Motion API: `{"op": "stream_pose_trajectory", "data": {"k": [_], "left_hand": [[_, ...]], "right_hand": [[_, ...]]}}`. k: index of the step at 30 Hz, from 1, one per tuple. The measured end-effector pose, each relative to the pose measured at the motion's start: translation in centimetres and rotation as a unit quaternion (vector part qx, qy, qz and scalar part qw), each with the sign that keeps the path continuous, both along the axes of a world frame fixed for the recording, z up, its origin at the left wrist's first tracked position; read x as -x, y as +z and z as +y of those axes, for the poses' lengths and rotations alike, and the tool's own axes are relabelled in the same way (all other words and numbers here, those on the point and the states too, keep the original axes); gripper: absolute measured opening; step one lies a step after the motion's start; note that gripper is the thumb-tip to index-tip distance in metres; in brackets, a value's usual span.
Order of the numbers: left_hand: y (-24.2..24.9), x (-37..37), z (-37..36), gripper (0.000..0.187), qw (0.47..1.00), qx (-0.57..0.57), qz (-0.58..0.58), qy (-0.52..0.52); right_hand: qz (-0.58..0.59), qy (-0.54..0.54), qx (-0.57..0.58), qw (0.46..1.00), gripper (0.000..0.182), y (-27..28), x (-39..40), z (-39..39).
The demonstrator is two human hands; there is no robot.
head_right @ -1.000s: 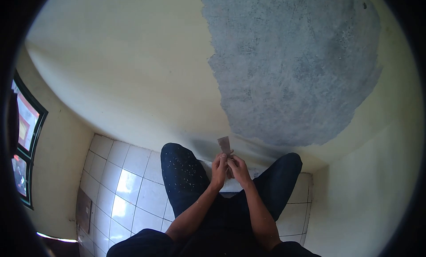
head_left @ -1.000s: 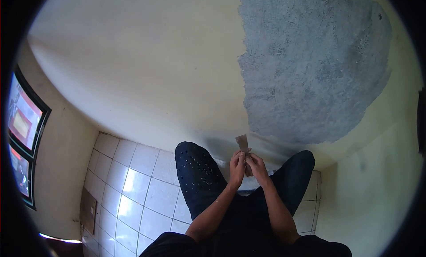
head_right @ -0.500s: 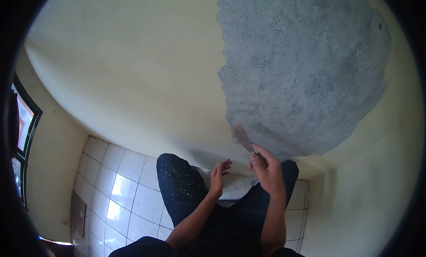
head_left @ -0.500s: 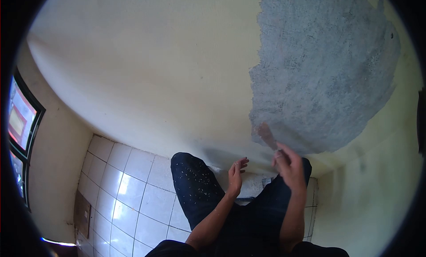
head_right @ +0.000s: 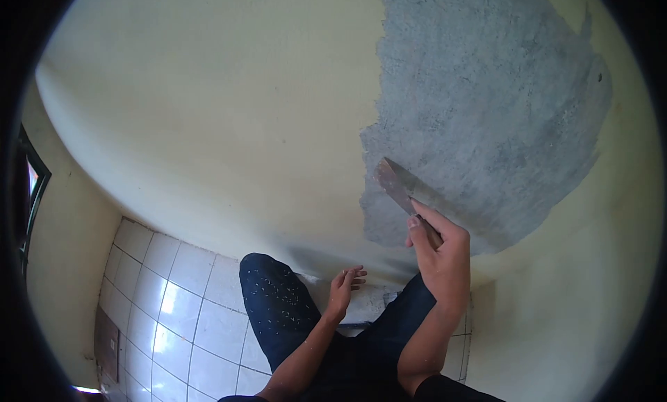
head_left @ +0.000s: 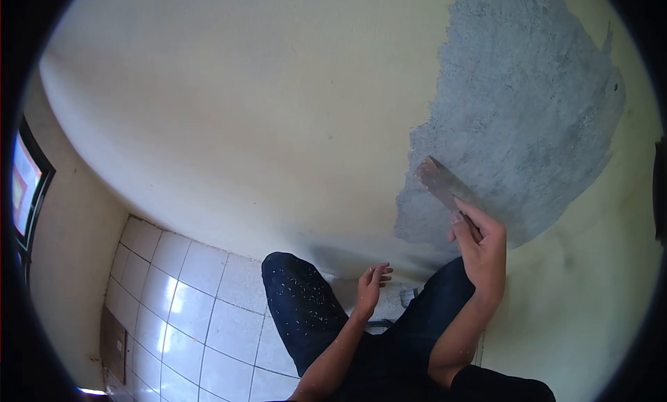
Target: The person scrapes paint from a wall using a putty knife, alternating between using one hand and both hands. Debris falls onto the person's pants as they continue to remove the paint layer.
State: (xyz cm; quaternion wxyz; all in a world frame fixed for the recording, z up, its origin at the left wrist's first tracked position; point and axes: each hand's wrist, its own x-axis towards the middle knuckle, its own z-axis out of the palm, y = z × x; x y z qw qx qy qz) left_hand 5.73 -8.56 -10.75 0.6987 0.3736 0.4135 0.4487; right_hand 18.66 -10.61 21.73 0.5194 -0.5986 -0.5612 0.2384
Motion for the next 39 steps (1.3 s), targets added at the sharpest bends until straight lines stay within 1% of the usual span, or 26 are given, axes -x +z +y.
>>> {"op": "stream_pose_trajectory", "data": {"k": [2,5,8,9,12,13,16,19,22,28,30,37,39], "left_hand": [[-0.1,0.1,0.1,0.042,1.0,0.012,-0.001,-0.001],[-0.3,0.1,0.0,0.043,0.999,0.022,0.011,-0.026],[-0.6,0.2,-0.1,0.044,0.998,0.034,0.021,-0.052],[-0.6,0.1,-0.1,0.045,0.998,0.032,0.024,-0.05],[-0.8,-0.4,-0.1,0.045,0.998,0.017,0.016,-0.055],[-0.7,-0.5,-0.2,0.045,0.998,0.02,0.019,-0.064],[-0.5,0.1,-0.3,0.046,0.996,0.028,0.029,-0.075],[-0.5,-0.1,-0.2,0.046,0.996,0.037,0.028,-0.074],[-0.3,0.0,-0.3,0.045,0.996,0.039,0.022,-0.073],[-0.4,0.3,-0.2,0.043,0.996,0.047,0.022,-0.072],[-0.6,0.2,-0.2,0.043,0.996,0.041,0.015,-0.072],[-1.2,0.1,-0.2,0.045,0.996,0.05,0.018,-0.077],[-0.7,0.2,-0.2,0.045,0.995,0.054,0.026,-0.076]], "right_hand": [[0.014,0.015,-0.031,0.999,0.034,-0.7,0.6,0.6],[0.009,0.028,-0.03,0.999,0.034,0.0,1.0,0.6],[0.021,-0.049,-0.034,0.998,0.033,1.1,0.9,-0.4],[0.017,-0.045,-0.041,0.998,0.034,1.0,1.2,-0.2],[0.056,-0.007,-0.044,0.997,0.035,0.3,2.3,1.2],[0.049,-0.004,-0.041,0.998,0.036,0.2,2.3,1.1],[0.054,-0.043,-0.059,0.996,0.035,-1.0,2.6,0.4],[0.103,-0.062,-0.056,0.991,0.035,-2.6,3.1,0.8],[0.14,-0.047,-0.081,0.986,0.034,-3.2,3.7,1.3],[0.209,-0.046,-0.073,0.974,0.032,-3.6,4.6,1.3],[0.223,-0.027,-0.072,0.972,0.032,-3.7,5.3,1.3],[0.312,0.033,-0.076,0.946,0.04,-4.7,7.1,1.3],[0.309,0.036,-0.081,0.947,0.043,-4.6,7.2,1.3]]}}
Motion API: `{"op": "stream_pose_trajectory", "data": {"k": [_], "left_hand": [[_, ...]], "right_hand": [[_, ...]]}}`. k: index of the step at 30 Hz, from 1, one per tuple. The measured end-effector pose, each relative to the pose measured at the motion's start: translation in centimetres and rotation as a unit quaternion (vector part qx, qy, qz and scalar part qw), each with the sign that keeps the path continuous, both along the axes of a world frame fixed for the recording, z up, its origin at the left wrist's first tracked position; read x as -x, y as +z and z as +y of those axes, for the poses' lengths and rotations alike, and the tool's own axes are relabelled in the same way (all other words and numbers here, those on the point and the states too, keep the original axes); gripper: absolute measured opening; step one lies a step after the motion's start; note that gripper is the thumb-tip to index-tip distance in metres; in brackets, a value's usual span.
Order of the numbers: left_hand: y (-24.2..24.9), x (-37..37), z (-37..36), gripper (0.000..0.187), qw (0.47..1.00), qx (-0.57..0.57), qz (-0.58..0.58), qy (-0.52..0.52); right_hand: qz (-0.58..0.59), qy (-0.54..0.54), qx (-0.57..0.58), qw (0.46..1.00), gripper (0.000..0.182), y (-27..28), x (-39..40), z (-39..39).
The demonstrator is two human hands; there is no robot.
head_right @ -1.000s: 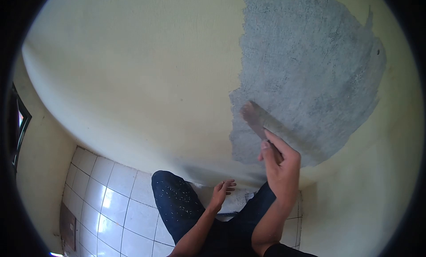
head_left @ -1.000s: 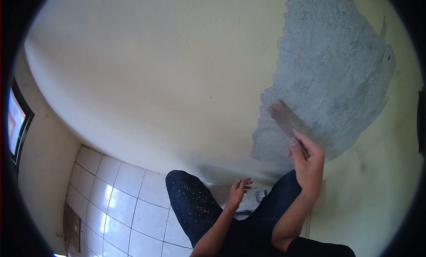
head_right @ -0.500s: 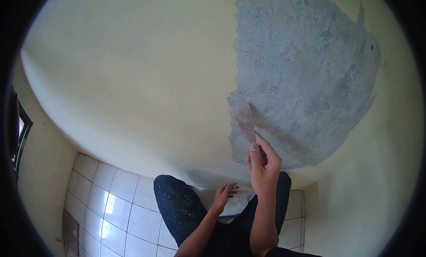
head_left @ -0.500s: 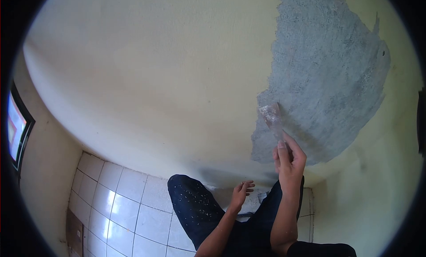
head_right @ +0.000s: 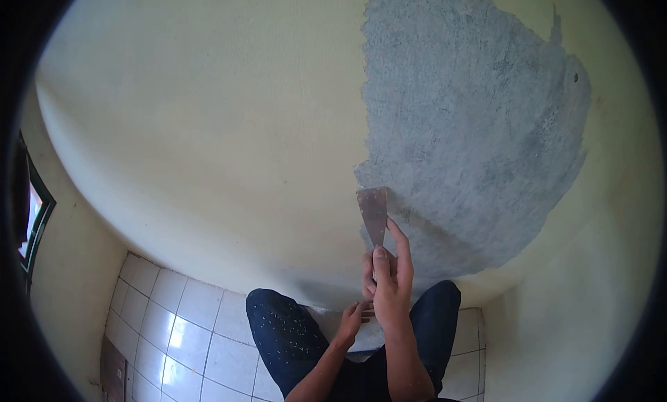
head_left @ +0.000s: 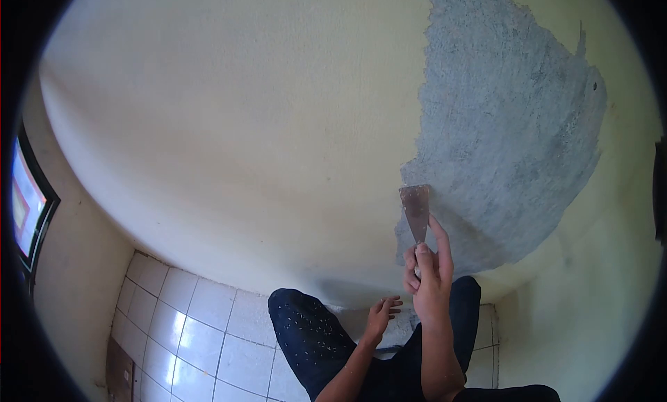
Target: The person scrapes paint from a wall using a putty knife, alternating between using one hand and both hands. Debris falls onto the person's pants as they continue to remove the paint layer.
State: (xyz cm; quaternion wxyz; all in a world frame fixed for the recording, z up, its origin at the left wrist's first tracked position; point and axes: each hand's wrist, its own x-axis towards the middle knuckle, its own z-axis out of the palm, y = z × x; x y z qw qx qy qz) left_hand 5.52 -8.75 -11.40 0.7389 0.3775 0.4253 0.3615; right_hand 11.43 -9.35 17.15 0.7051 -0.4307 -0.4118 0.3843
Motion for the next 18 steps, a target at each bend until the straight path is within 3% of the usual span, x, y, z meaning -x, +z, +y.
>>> {"op": "stream_pose_trajectory", "data": {"k": [11,18], "left_hand": [[-0.7,0.2,0.4,0.045,1.0,0.008,0.004,-0.003],[-1.1,0.0,-0.1,0.048,1.0,0.011,0.006,-0.028]], "right_hand": [[-0.051,-0.044,-0.005,0.998,0.048,0.3,-0.8,0.4],[-0.147,-0.062,0.028,0.987,0.048,2.7,-3.8,-1.4]]}}
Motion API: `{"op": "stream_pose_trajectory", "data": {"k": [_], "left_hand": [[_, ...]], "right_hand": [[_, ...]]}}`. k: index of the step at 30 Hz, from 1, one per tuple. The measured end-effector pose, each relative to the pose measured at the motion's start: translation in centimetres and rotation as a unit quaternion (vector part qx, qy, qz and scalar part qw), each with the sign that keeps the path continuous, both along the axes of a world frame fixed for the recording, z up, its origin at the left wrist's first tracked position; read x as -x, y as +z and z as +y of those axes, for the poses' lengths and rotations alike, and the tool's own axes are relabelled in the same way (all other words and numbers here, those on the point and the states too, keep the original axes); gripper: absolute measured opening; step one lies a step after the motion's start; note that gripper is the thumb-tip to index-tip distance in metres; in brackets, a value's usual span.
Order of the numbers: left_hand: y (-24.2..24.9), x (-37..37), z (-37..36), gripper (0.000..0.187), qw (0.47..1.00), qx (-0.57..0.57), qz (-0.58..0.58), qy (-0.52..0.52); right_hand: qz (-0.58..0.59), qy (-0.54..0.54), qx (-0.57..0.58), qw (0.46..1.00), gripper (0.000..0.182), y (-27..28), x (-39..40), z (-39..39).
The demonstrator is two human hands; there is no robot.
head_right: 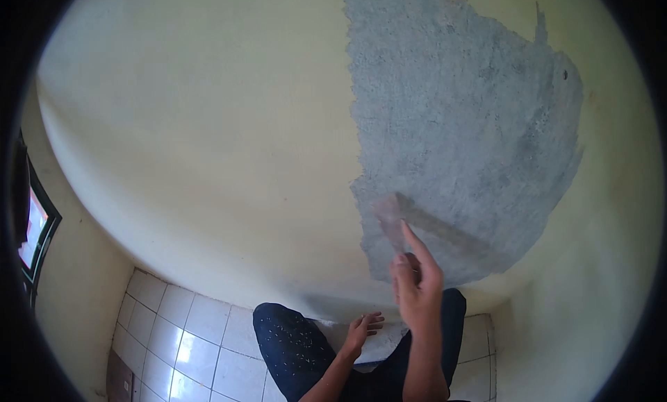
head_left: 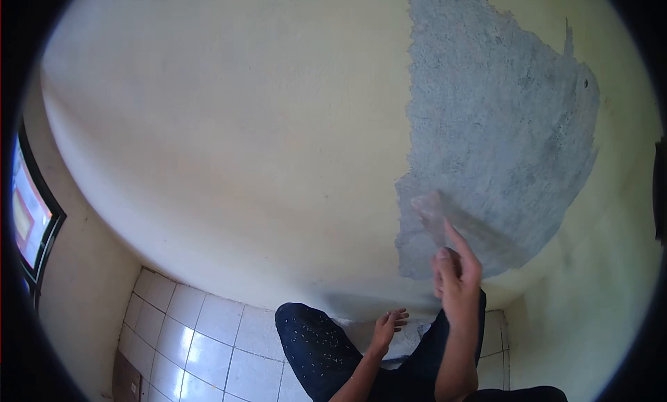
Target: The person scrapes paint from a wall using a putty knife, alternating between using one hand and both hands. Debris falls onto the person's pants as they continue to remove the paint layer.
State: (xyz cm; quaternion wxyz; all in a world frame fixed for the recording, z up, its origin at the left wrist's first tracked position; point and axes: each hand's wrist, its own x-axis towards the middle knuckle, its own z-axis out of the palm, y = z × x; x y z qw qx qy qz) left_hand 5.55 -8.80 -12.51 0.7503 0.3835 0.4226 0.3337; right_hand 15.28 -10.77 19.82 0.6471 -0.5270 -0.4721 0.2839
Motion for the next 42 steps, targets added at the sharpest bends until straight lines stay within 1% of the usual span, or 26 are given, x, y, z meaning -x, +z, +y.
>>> {"op": "stream_pose_trajectory", "data": {"k": [2,5,6,9,10,13,16,19,22,25,28,30,31,32,33,35,38,39,40,42], "left_hand": [[-0.1,0.1,0.6,0.048,1.0,0.003,0.001,0.011],[0.0,-0.6,0.0,0.049,1.0,0.006,-0.003,0.004],[0.2,-0.7,-0.1,0.049,1.0,0.002,-0.007,0.0],[-0.1,-0.3,0.0,0.047,1.0,0.001,-0.011,0.004],[-0.6,-0.5,0.0,0.046,1.0,0.007,-0.015,0.007],[-0.1,-0.6,0.1,0.046,1.0,0.004,-0.01,0.014],[-0.5,-0.5,0.0,0.046,1.0,-0.007,-0.023,0.008],[-0.2,-0.2,0.0,0.046,1.0,0.011,-0.011,0.014],[0.0,-0.3,0.1,0.047,1.0,-0.001,-0.009,0.013],[-0.2,-0.2,0.0,0.047,1.0,0.01,-0.019,0.006],[-0.6,-0.3,0.2,0.047,1.0,0.021,-0.007,0.016],[-0.4,-1.3,0.0,0.047,1.0,0.006,-0.017,0.007],[-0.4,-0.7,0.1,0.047,1.0,-0.004,-0.012,0.005],[-0.6,-0.6,0.2,0.047,1.0,0.004,-0.012,-0.001],[-2.2,-1.0,0.5,0.047,0.999,0.034,-0.014,0.005],[-0.9,-0.2,0.1,0.046,1.0,0.013,0.001,0.003],[-1.0,-0.2,0.9,0.046,0.999,0.024,-0.011,0.021],[-0.2,-0.2,0.7,0.046,0.999,0.029,-0.012,0.024],[0.5,0.0,0.4,0.047,0.999,0.008,-0.027,0.02],[-0.1,-0.3,0.0,0.048,1.0,0.02,-0.019,0.005]], "right_hand": [[-0.025,-0.013,0.022,0.999,0.046,1.2,-0.7,-0.4],[-0.061,0.021,0.012,0.998,0.048,1.6,-0.3,0.9],[-0.074,0.024,0.02,0.997,0.049,2.6,-0.2,0.5],[-0.112,-0.017,0.008,0.994,0.049,3.1,-1.3,-0.5],[-0.083,-0.008,0.021,0.996,0.048,3.7,-1.4,-0.7],[-0.153,-0.006,0.038,0.988,0.047,4.3,-0.4,0.7],[-0.134,0.003,0.017,0.991,0.047,4.2,-0.8,0.2],[-0.145,-0.005,0.007,0.989,0.046,3.9,-0.9,0.3],[-0.101,0.012,0.032,0.994,0.046,4.2,-1.0,1.1],[-0.13,0.008,0.007,0.991,0.046,3.8,-1.8,0.2],[-0.101,0.021,0.018,0.995,0.044,3.8,-1.9,1.3],[-0.094,0.064,0.014,0.993,0.042,3.2,-0.3,2.8],[-0.081,0.087,0.008,0.993,0.041,2.8,0.6,3.3],[-0.107,0.061,-0.016,0.992,0.041,2.8,0.1,2.9],[-0.134,0.033,-0.039,0.99,0.04,2.8,-0.4,2.4],[-0.115,-0.018,-0.018,0.993,0.041,3.4,-1.0,0.7],[-0.1,-0.026,0.011,0.995,0.043,3.8,-0.6,1.2],[-0.096,-0.026,0.024,0.995,0.043,3.8,-0.3,1.3],[-0.089,-0.031,0.015,0.995,0.044,3.7,-0.2,1.2],[-0.101,-0.036,0.0,0.994,0.043,3.5,-1.5,0.2]]}}
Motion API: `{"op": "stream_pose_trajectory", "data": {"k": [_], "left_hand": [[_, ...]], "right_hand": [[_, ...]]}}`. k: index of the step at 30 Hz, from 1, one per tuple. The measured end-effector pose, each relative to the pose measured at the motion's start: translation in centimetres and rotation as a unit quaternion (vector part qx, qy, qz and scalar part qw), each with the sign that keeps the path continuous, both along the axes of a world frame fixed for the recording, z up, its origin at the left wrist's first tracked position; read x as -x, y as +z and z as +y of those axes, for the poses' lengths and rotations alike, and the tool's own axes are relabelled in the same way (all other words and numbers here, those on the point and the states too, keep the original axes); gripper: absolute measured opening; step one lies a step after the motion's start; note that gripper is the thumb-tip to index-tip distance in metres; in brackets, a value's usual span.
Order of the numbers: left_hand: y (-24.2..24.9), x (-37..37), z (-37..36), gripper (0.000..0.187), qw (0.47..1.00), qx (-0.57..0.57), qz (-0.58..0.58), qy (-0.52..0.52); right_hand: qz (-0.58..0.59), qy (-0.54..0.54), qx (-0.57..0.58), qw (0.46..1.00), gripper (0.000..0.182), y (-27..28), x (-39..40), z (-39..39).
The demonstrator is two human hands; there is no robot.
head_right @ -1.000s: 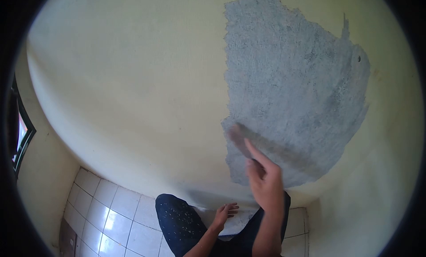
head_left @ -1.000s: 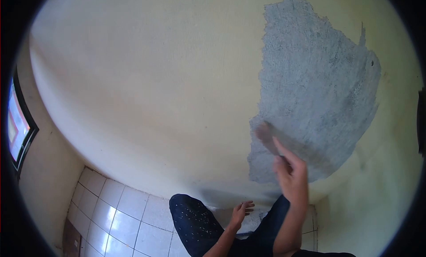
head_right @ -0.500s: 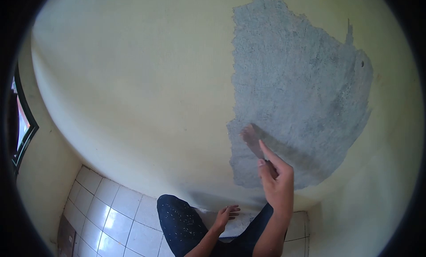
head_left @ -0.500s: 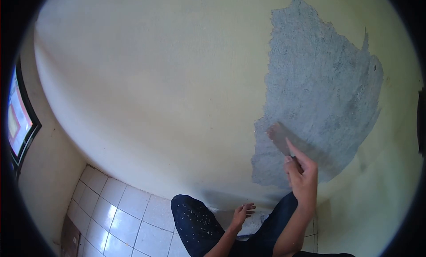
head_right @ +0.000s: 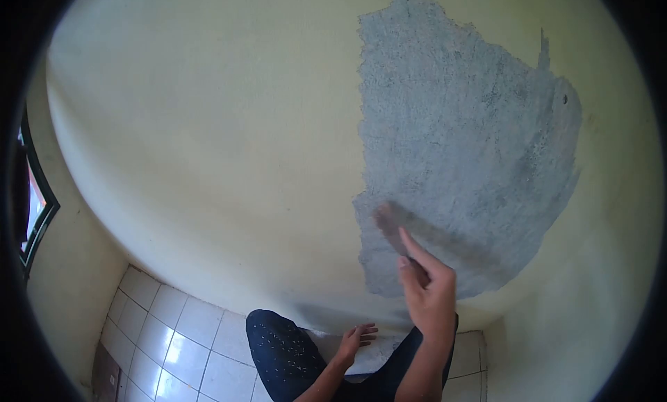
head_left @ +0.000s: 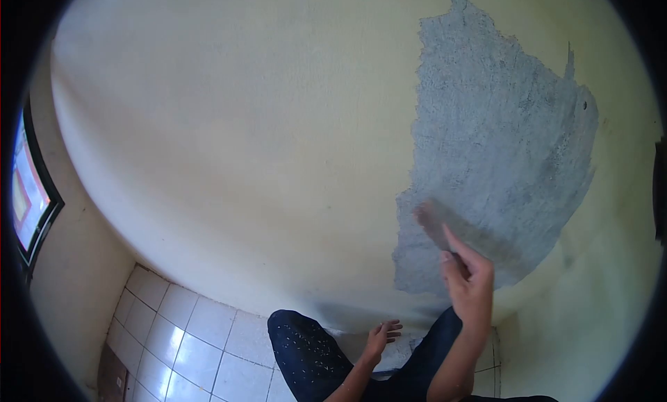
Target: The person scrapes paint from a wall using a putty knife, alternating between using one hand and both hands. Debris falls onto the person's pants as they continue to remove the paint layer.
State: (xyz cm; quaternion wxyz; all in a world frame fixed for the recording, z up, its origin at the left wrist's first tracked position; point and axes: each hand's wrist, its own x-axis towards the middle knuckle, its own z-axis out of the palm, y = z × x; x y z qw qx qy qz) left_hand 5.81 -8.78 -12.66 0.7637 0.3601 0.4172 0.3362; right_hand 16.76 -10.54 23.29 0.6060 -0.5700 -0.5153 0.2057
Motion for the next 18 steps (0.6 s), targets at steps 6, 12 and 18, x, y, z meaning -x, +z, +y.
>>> {"op": "stream_pose_trajectory", "data": {"k": [6,12,18], "left_hand": [[-1.7,-0.9,-0.5,0.048,1.0,0.001,0.0,-0.008],[-0.9,0.3,0.4,0.05,1.0,0.003,0.004,0.01],[-0.3,0.1,0.5,0.05,1.0,0.006,0.009,-0.005]], "right_hand": [[-0.034,0.088,0.005,0.996,0.041,0.4,2.5,2.1],[-0.002,-0.011,0.001,1.0,0.042,0.6,2.1,0.7],[-0.004,-0.02,-0.024,1.0,0.04,1.0,2.0,-0.4]]}}
